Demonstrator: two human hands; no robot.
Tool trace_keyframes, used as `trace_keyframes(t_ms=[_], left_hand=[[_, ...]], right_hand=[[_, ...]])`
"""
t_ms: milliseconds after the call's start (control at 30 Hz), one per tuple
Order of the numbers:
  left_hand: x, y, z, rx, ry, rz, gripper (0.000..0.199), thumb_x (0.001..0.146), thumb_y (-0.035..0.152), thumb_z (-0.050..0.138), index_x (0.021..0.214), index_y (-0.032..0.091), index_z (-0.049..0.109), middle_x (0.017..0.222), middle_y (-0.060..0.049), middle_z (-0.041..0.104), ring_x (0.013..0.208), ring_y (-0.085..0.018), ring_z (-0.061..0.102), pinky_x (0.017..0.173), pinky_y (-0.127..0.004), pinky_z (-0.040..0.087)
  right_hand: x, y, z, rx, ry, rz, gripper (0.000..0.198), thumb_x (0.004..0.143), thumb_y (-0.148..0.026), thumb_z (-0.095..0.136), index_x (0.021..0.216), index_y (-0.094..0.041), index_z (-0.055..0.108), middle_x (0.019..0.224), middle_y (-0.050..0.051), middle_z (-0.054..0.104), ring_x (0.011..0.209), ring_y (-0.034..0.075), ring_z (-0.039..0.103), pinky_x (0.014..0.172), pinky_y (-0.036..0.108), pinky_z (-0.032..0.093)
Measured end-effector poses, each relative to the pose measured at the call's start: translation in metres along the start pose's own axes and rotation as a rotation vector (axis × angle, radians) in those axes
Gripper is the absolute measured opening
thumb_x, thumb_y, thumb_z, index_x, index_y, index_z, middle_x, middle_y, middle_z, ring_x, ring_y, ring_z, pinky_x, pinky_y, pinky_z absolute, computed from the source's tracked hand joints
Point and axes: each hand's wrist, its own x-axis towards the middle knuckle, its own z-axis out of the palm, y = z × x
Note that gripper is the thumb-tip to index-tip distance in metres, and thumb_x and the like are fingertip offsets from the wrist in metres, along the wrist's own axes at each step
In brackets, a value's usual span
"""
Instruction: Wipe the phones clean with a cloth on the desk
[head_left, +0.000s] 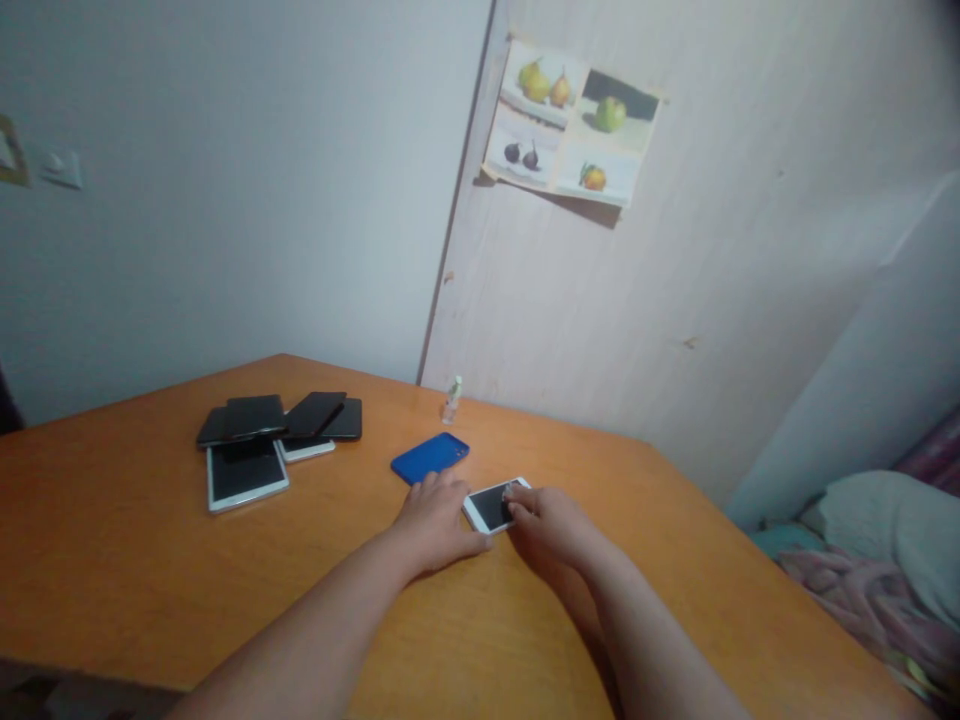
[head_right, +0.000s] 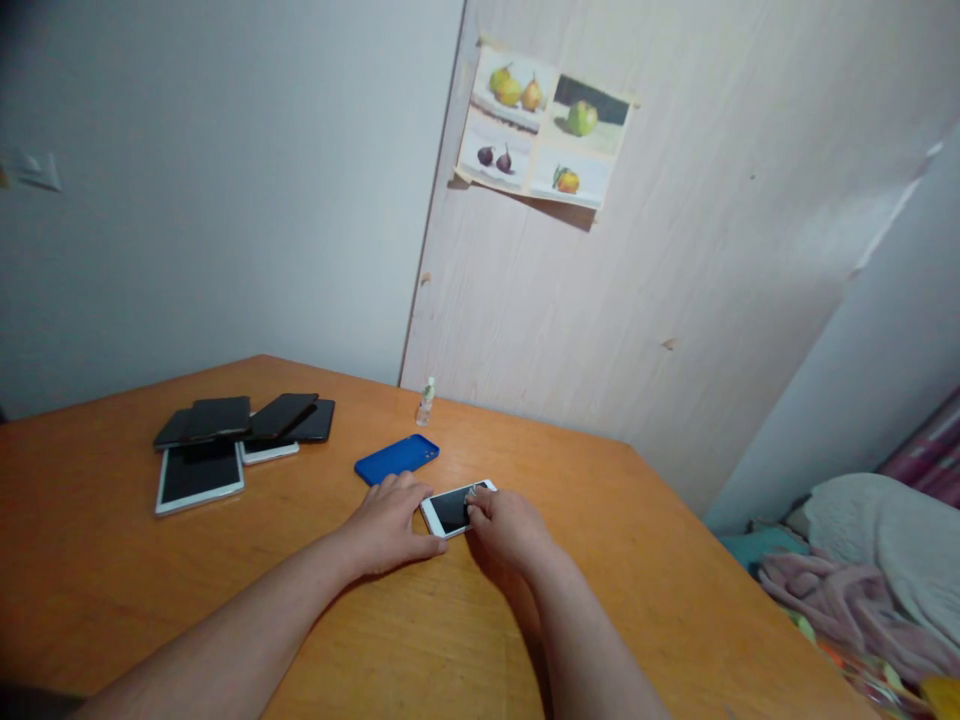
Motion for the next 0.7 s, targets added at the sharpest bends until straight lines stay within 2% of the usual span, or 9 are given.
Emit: trace_keyframes(t_ms=[200, 300, 500, 700], left_hand=[[-0.001, -0.002, 0.003, 0.027, 0.020, -0.006, 0.052, 0.067, 0.062, 0.068, 0.104, 0.024, 0.068, 0.114, -0.011, 0.061, 0.109, -0.035, 0.055, 0.090, -0.043, 0.044], [-0.003, -0.002, 0.005, 0.040, 0.046, -0.002, 0.050, 0.067, 0.061, 0.070, 0.101, 0.025, 0.069, 0.113, -0.011, 0.061, 0.108, -0.034, 0.055, 0.088, -0.041, 0.045], [-0.006, -0.003, 0.007, 0.046, 0.067, -0.002, 0.052, 0.067, 0.062, 0.070, 0.103, 0.025, 0.068, 0.111, -0.009, 0.061, 0.107, -0.032, 0.055, 0.088, -0.038, 0.044], [-0.005, -0.005, 0.007, 0.039, 0.054, -0.012, 0.056, 0.067, 0.063, 0.071, 0.110, 0.027, 0.067, 0.113, -0.008, 0.061, 0.109, -0.030, 0.055, 0.090, -0.037, 0.044]], right_hand=[[0.020, 0.036, 0.008, 0.142, 0.191, 0.198, 0.013, 0.079, -0.017, 0.061, 0.082, -0.017, 0.073, 0.089, 0.006, 0.073, 0.087, 0.019, 0.065, 0.074, 0.025, 0.043], [0.026, 0.048, 0.014, 0.234, 0.220, 0.260, 0.009, 0.077, -0.011, 0.060, 0.081, -0.015, 0.068, 0.080, 0.005, 0.071, 0.075, 0.015, 0.064, 0.065, 0.022, 0.043], [0.026, 0.057, 0.015, 0.396, 0.187, 0.344, 0.006, 0.076, -0.010, 0.059, 0.075, -0.016, 0.059, 0.063, 0.001, 0.065, 0.054, 0.011, 0.058, 0.051, 0.018, 0.040], [0.021, 0.033, 0.015, 0.454, 0.084, 0.254, 0.011, 0.067, -0.009, 0.067, 0.063, -0.016, 0.060, 0.056, -0.002, 0.063, 0.051, 0.009, 0.055, 0.048, 0.016, 0.036]])
